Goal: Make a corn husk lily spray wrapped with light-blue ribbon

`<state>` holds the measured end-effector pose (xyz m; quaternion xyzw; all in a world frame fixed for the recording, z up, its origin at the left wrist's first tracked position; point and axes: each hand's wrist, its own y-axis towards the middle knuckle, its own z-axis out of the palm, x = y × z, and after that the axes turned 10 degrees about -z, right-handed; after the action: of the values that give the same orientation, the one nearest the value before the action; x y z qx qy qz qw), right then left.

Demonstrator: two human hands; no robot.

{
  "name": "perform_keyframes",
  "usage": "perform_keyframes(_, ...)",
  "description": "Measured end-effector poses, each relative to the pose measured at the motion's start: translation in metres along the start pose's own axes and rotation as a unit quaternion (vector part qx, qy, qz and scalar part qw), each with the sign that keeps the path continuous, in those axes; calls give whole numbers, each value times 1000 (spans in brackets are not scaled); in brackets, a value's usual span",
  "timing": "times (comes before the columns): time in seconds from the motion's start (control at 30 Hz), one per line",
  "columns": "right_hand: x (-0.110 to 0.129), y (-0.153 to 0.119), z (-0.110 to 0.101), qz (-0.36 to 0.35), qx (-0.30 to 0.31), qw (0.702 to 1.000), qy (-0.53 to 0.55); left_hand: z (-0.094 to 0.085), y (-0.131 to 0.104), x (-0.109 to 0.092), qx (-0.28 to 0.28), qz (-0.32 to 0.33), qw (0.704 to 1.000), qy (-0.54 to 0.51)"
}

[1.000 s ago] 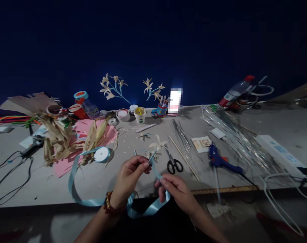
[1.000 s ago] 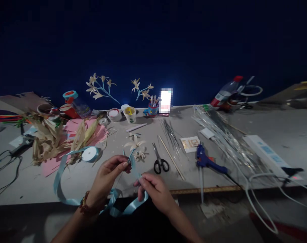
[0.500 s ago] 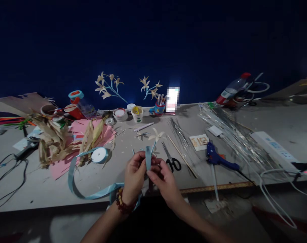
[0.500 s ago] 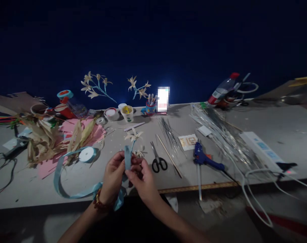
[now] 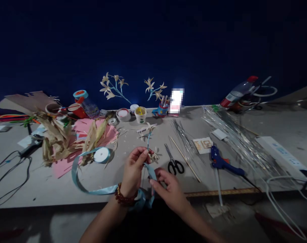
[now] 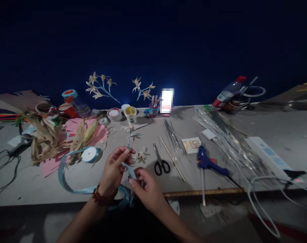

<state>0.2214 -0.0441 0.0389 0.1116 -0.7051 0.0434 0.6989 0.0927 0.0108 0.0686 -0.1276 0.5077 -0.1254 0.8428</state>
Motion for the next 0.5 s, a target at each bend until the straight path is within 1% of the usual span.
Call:
perform_keyframes(0.07, 0, 2, 1, -37, -6, 998, -45, 1, -1, 3, 7, 6, 1000, -1)
perform_keyframes(0.13, -1, 5, 5, -55, -7, 997, -44, 3, -3, 6, 11, 4, 1000, 10)
perform_keyframes(0.2, -2, 6, 9, -48, -5, 999, -6, 4, -5, 9, -1, 10, 1000, 27)
perform_keyframes(0.33, -3, 7, 16, -46, -38, 997, 48, 3, -7, 9, -23, 47, 998, 45)
perform_keyframes(0.5, 8, 12, 7, -29, -32, 988, 148, -2, -6, 5, -17, 94, 992, 87)
